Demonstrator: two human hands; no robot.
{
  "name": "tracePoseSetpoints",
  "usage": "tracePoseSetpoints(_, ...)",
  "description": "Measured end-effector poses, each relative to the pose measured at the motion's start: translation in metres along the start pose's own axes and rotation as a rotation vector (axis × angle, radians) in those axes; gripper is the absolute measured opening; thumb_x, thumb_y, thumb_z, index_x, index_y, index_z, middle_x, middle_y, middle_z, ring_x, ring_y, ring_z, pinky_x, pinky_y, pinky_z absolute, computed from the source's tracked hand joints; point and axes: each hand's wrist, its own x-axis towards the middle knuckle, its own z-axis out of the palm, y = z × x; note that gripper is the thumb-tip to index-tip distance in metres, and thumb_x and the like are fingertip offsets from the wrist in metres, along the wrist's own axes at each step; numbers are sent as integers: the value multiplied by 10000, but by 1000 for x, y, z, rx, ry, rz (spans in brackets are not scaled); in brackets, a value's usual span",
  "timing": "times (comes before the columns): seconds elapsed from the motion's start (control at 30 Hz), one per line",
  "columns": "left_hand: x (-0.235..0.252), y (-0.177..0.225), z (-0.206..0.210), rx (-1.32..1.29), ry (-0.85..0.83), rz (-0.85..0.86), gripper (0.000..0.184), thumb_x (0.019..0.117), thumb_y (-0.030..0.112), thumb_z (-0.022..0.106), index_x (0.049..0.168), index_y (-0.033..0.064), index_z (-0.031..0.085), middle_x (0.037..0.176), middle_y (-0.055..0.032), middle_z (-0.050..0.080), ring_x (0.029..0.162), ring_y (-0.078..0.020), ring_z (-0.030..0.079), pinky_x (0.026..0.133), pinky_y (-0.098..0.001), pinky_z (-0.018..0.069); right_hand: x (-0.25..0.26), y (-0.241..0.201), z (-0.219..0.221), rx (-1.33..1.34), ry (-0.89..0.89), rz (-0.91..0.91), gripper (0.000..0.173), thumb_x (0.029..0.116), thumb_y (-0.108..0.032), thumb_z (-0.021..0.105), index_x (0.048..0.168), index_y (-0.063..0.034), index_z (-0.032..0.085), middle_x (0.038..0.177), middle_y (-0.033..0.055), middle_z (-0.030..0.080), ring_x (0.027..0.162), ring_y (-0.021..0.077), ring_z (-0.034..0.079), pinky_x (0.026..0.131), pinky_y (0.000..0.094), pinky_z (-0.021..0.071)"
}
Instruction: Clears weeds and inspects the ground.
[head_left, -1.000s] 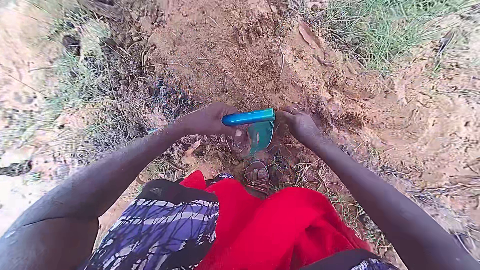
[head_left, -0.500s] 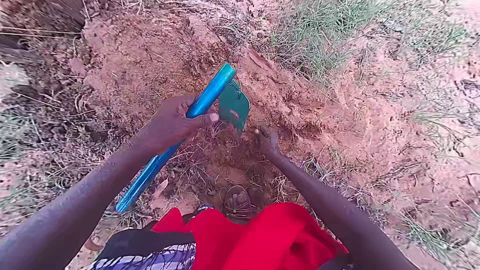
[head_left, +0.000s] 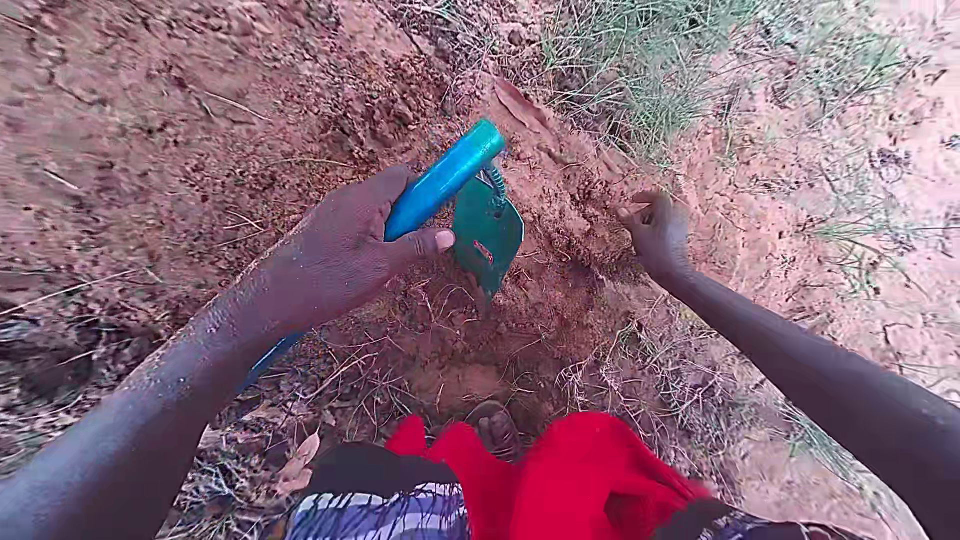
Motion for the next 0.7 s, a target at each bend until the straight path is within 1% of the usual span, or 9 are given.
tracePoseSetpoints(0.07,-4,-8,0,-19,22,20,282,992,326,668,1173,135,569,686,-14,545,468,-100,494,408,-254,415,29,-6,2,22,89,83,559,991,-193,676,1460,32,470,1015,276,661,913,413,644,875,609,484)
tracePoseSetpoints(0.17,-14,-18,6,-49,98,13,311,979,342,675,1173,125,565,696,7,535,489,-73,496,438,-239,434,59,-15,21,304,258,290,576,961,-237,716,1419,41,507,1290,300,603,1187,409,605,1020,577,480)
tracePoseSetpoints(0.3,-36,-34,24,-126,233,-30,362,952,353,682,1210,130,560,686,46,520,499,-25,483,462,-204,429,85,-36,28,460,400,288,372,1019,-259,629,1228,48,620,1162,199,665,1076,275,657,962,473,512)
tracePoseSetpoints(0.37,-50,-41,36,-171,276,-64,391,951,363,679,1237,128,553,678,65,513,492,2,478,464,-178,433,87,-31,26,533,344,223,373,1090,-302,487,1223,28,600,1075,136,651,958,192,658,889,402,543)
tracePoseSetpoints(0.43,-62,-48,46,-205,304,-101,455,950,382,672,1302,125,543,689,60,527,503,-9,501,478,-200,460,91,-22,20,610,250,198,477,1124,-419,339,1125,-24,605,919,59,617,778,133,620,729,359,546)
tracePoseSetpoints(0.47,-68,-51,51,-219,319,-109,468,949,387,669,1313,124,535,685,63,523,505,-9,502,480,-201,461,90,-16,16,645,183,211,512,1123,-456,306,1142,-30,589,909,50,591,766,136,601,725,369,544)
tracePoseSetpoints(0.57,-79,-55,64,-222,354,-98,488,954,395,657,1316,101,513,693,76,505,520,5,500,498,-188,462,70,-13,21,711,184,262,387,1114,-447,375,1024,-107,534,793,-35,472,642,68,495,641,280,486)
tracePoseSetpoints(0.67,-85,-47,75,-193,403,-102,483,957,361,667,1319,73,528,735,64,529,549,13,489,521,-179,445,15,-17,41,732,253,294,441,1109,-402,407,1070,-6,598,858,55,542,732,143,531,742,380,509)
tracePoseSetpoints(0.7,-85,-45,76,-172,422,-99,474,958,344,667,1315,61,534,734,62,532,549,17,487,523,-173,441,-6,-21,53,687,270,277,433,1111,-414,377,928,-62,552,756,3,489,642,103,492,650,335,489)
